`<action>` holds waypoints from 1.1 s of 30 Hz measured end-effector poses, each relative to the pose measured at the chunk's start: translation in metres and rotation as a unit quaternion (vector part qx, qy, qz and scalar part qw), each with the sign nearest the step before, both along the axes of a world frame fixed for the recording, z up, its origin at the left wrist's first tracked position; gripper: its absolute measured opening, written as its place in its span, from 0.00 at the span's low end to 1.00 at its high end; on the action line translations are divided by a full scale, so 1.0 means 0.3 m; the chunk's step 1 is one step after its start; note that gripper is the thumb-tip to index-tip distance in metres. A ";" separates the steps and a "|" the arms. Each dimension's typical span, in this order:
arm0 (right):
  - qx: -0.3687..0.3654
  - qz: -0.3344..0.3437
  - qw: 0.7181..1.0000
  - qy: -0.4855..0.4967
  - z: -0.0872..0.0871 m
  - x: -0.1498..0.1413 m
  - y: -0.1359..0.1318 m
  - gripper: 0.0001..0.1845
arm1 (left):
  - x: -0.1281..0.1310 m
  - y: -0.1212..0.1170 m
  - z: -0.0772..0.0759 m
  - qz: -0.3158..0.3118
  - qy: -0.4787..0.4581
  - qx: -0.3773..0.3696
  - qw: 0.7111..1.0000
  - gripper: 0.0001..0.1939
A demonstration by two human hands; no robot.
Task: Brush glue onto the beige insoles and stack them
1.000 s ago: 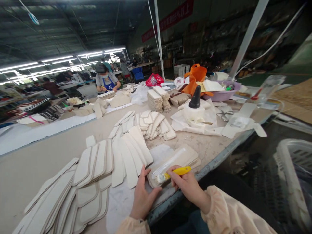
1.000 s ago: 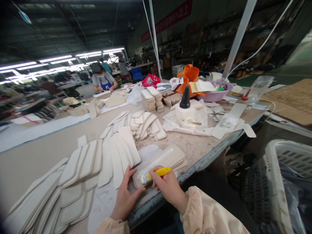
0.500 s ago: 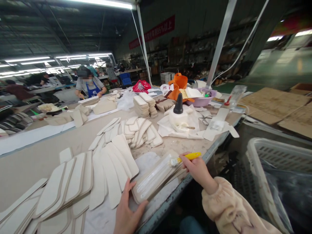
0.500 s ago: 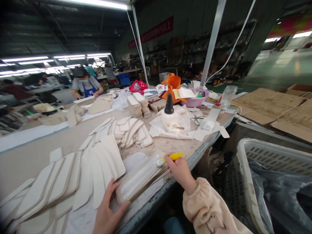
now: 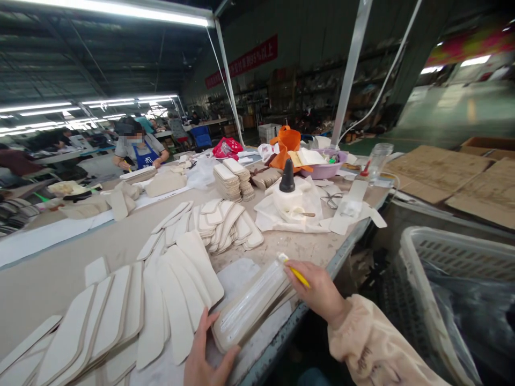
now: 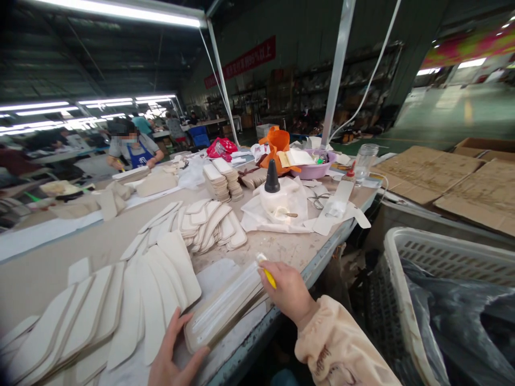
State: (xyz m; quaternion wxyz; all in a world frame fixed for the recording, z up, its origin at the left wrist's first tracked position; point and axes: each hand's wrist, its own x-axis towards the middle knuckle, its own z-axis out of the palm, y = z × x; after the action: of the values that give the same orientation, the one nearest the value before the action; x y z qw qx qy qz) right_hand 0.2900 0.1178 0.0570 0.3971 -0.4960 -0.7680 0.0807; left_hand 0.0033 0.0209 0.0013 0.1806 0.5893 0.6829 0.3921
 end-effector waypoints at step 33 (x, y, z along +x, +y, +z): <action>-0.098 0.065 0.917 0.381 0.009 -0.138 -0.159 0.11 | -0.012 -0.074 0.065 -0.008 0.077 0.036 0.996 0.38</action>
State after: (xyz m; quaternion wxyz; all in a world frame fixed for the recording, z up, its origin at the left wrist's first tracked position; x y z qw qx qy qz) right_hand 0.2486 0.0701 0.0598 0.6027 -0.4130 -0.5774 0.3643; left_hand -0.0002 -0.0013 0.0208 0.1091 0.6291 0.6754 0.3690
